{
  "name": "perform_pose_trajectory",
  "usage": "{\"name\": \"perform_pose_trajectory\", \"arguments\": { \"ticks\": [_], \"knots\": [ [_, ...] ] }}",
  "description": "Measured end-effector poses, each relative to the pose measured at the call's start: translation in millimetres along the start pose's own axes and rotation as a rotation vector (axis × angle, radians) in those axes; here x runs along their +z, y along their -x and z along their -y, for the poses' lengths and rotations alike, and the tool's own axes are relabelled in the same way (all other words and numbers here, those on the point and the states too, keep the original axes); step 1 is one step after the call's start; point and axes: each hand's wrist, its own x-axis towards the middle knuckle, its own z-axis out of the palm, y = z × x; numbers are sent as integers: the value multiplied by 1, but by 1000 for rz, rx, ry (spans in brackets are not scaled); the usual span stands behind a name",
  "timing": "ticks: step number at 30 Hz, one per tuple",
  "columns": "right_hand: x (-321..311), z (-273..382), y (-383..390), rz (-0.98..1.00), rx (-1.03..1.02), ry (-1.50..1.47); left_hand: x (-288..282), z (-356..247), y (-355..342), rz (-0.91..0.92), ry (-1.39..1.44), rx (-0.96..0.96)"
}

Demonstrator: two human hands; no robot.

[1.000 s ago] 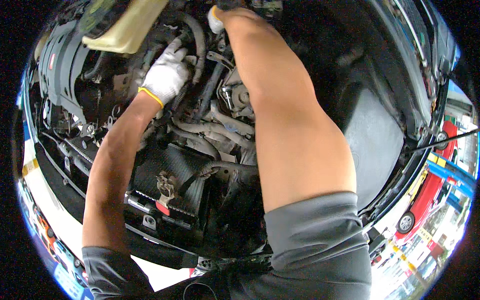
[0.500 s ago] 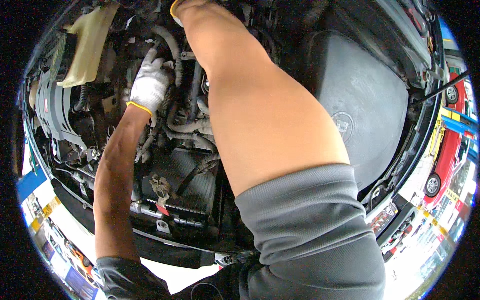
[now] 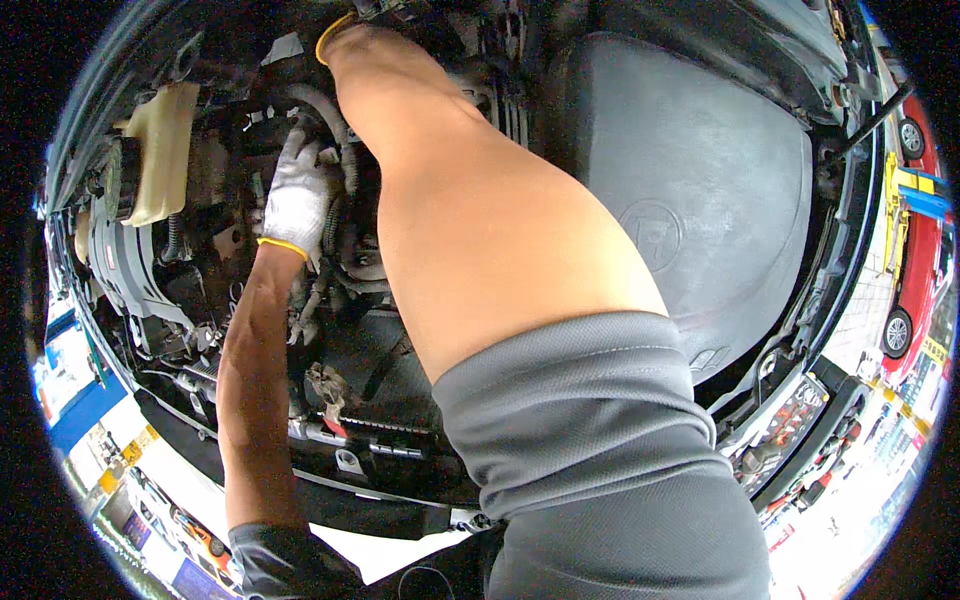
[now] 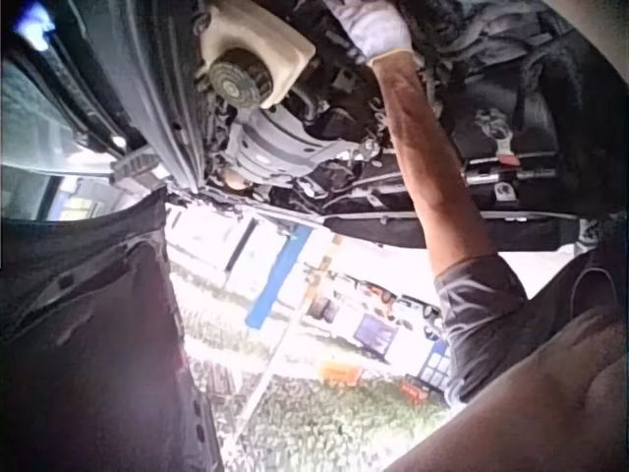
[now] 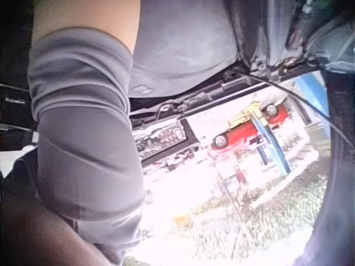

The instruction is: The person works under the hood of a car, using a socket wrench to tighten bolts on the engine. They repeatedly reach for tools from a nearby toolbox and manipulate hoses and engine components.

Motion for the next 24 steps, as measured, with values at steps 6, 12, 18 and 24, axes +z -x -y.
{"name": "perform_pose_trajectory", "arguments": {
  "ticks": [6,12,18,24],
  "knots": [
    [0,17,1,4,-4,-44,23,4,8,30,48,-71],
    [3,11,1,11,34,-88,28,1,-3,-147,-3,-68],
    [1,11,6,16,47,-131,-3,0,-7,164,-47,32],
    [-2,20,8,24,44,-158,1,1,-3,6,6,-31]
  ]
}}
